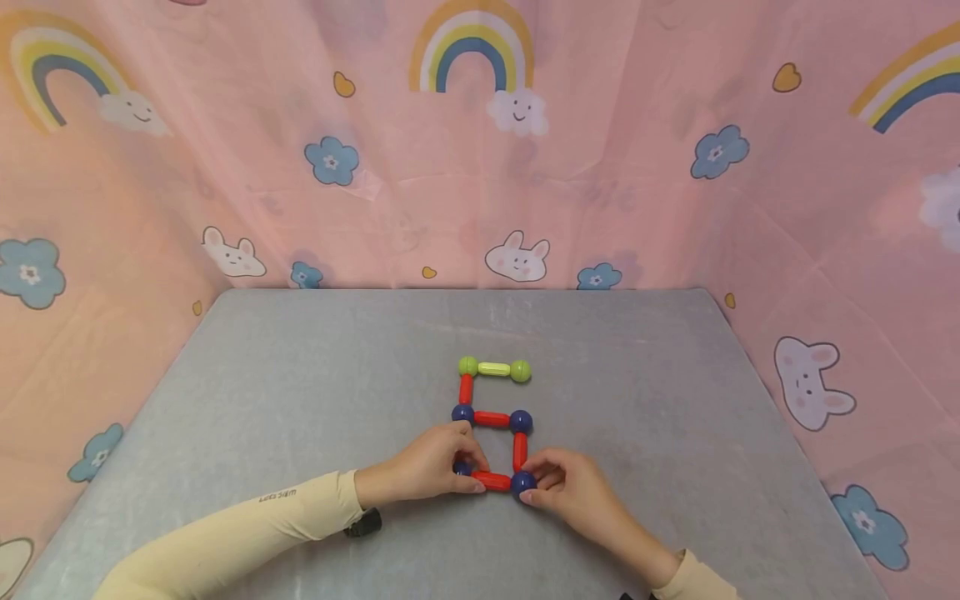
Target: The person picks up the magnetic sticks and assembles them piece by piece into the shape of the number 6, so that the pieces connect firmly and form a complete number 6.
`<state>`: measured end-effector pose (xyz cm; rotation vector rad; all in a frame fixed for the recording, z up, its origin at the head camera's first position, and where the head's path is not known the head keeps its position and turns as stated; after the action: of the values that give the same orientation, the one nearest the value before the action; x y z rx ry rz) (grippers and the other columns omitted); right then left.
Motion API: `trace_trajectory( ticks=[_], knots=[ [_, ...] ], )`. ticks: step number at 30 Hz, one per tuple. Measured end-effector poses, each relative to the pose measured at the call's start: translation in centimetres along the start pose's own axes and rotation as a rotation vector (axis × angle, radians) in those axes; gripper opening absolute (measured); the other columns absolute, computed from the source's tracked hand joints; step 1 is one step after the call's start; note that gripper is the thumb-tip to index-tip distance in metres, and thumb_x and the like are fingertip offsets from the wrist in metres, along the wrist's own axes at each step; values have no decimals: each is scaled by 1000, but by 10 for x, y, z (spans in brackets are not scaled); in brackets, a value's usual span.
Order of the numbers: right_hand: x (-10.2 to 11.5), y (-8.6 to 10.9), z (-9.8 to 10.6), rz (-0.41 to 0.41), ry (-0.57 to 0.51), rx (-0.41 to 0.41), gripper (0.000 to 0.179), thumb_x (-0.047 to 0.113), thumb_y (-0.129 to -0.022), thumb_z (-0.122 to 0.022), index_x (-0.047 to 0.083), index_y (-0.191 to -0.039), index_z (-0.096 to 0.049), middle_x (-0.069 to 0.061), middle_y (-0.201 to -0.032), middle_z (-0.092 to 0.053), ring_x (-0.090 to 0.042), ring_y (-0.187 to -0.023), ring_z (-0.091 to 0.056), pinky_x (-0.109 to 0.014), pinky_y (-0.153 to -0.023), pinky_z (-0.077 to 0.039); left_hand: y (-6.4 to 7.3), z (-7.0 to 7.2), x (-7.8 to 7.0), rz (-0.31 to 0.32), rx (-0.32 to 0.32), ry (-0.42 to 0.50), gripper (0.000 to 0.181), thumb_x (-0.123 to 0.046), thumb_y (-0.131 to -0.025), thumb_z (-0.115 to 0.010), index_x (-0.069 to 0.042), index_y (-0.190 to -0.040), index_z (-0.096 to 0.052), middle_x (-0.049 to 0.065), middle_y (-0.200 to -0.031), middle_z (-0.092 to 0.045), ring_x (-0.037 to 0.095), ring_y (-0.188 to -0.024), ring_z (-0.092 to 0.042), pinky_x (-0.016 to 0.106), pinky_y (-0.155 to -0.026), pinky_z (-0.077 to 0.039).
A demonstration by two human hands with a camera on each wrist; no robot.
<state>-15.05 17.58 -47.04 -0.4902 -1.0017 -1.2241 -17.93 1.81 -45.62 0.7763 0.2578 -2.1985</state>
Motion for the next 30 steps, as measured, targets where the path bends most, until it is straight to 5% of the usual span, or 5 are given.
trace_trajectory(
  ticks=[8, 16, 24, 30],
  knots=[
    [-3, 1, 1, 7, -32, -15, 37, 23, -78, -84, 3, -104, -69, -8, -96, -72, -7, -77, -67, -21, -66, -55, -18, 17, -9, -123, -19, 35, 15, -25, -83, -81, -15, -94, -78, -5, -81, -62, 0, -70, -50, 12, -61, -41],
    [-10, -3, 1, -6, -72, 23, 40, 25, -78, -84, 0, -105, -68, -11, -97, -72, -8, -79, -67, -21, -67, -55, -52, 26, -25, -278, 25, -72, 26, -21, -83, -81, -21, -108, -76, -6, -110, -66, 8, -107, -55, 19, -95, -43],
    [-19, -5, -1, -26, -159, 92, 43, 23, -82, -81, -5, -110, -64, -14, -99, -72, -8, -83, -68, -21, -70, -55, -76, 9, -31, -341, 201, -112, 31, -14, -83, -80, -21, -113, -75, -1, -131, -59, 14, -124, -50, 21, -107, -39],
    [-20, -5, -2, -24, -183, 106, 44, 22, -82, -81, -6, -111, -63, -14, -97, -71, -8, -83, -67, -21, -70, -55, -86, -8, -31, -361, 318, -152, 31, -13, -83, -80, -24, -111, -76, 0, -132, -57, 14, -121, -48, 18, -101, -36]
  ],
)
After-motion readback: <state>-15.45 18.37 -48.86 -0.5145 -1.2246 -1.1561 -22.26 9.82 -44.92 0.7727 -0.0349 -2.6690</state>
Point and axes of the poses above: each hand's wrist, its own y-axis away from the middle knuckle, its own z-axis out of the back of the hand, x = y × z, the point moved 9 cm from there along -y, towards the middle knuckle
